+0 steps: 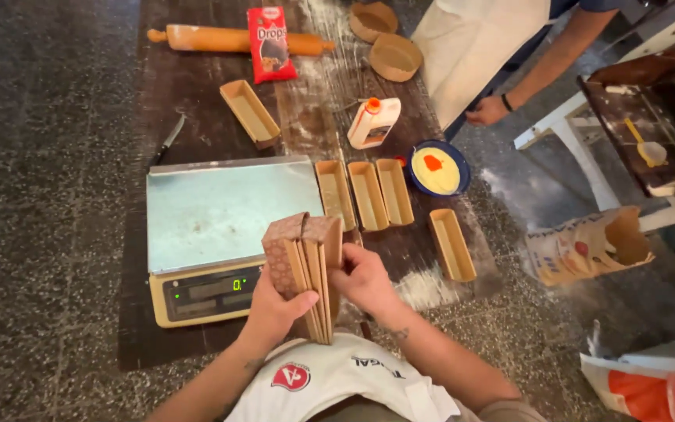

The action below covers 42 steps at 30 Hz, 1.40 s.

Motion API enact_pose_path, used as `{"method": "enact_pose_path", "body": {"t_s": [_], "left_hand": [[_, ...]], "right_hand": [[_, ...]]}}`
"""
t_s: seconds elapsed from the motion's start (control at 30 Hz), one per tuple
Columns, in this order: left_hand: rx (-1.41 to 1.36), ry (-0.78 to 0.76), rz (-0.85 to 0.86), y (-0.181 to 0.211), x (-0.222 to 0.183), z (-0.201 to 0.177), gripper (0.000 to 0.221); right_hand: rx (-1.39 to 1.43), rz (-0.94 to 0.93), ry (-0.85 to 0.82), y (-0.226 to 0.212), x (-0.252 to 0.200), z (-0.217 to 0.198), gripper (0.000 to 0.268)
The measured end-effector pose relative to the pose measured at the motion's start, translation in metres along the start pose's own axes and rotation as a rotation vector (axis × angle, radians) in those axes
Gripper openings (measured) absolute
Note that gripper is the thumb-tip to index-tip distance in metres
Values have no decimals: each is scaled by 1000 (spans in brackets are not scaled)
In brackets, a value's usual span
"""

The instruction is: Filling pre-formed pie crusts with a yellow custard-like filling using a spoon and a digital scale for portion control.

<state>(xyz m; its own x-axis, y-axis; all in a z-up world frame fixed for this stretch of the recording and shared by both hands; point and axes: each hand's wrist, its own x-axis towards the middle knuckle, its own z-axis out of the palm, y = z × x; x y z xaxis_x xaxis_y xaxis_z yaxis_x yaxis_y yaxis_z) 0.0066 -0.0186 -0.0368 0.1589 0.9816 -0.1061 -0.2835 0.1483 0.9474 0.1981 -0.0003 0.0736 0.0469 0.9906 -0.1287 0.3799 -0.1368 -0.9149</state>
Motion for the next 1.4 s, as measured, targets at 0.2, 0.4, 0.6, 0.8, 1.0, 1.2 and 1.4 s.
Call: {"method": "enact_pose_path", "body": {"t_s": [0.2, 0.4, 0.6, 0.8, 1.0, 1.2, 1.4], "left_hand": [[-71, -18, 9, 48, -4, 22, 105], [-67, 54, -47, 20, -7, 8, 88], [-104, 98, -66, 36, -5, 19, 73], [-177, 133, -105, 30, -13, 12, 73], [-197, 67, -83, 32, -9, 16, 77], [-203, -28, -155, -7, -6, 14, 78], [-229, -119, -86, 9, 1, 32, 86]], "right_hand": [[62, -89, -45, -5, -8, -16, 13], [365, -158, -145, -5, -4, -26, 21], [-132, -66, 77, 22, -3, -62, 31], [-732, 163, 319, 212, 20, -155, 32], [-943, 365, 251, 255, 33, -162, 50], [-399, 168, 62, 97, 1, -94, 30], [69, 116, -82, 19, -21, -18, 27]]}}
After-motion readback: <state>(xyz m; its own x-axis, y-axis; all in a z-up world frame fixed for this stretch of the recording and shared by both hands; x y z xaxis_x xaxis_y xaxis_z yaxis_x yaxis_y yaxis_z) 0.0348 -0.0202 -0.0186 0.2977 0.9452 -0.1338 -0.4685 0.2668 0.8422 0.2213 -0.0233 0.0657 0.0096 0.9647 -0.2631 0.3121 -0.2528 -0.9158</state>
